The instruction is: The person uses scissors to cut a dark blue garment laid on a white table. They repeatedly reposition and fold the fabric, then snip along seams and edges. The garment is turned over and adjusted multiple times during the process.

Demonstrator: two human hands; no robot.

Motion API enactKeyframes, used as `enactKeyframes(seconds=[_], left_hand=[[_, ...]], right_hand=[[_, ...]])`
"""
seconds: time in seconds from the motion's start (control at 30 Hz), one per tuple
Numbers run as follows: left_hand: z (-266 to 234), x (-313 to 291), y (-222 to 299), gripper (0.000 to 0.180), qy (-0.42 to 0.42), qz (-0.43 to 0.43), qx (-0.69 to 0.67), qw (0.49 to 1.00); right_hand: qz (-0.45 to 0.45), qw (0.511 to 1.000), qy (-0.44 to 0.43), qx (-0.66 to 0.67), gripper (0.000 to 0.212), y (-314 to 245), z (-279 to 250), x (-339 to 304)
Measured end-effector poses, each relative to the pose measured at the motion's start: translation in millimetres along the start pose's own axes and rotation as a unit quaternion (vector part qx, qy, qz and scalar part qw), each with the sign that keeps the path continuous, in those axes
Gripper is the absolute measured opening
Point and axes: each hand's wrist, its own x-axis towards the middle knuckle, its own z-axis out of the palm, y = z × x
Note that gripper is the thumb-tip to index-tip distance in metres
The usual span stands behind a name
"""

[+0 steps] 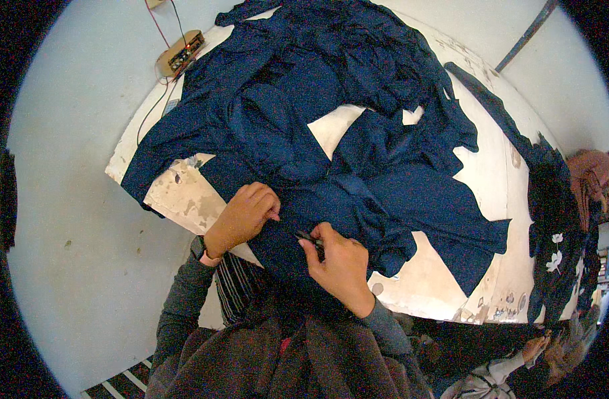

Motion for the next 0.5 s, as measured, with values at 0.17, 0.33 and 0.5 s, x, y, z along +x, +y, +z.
enactKeyframes(seconds=[0.17,0.33,0.5], left_hand=[[2.4,3.7,1.0,0.017,0.047,0.02,0.008,0.999],[5.0,3.7,-0.8,0.013,0.058,-0.093,-0.074,0.991],[7.8,-0.5,-9.7,0.015,0.113,-0.22,-0.334,0.91]], right_hand=[[-0.046,0.998,0.023,-0.037,0.019,-1.0,8.7,3.6],[-0.061,0.997,0.026,-0.048,0.018,-5.6,7.8,5.5],[-0.085,0.995,0.032,-0.034,0.02,-11.1,-2.0,21.5]])
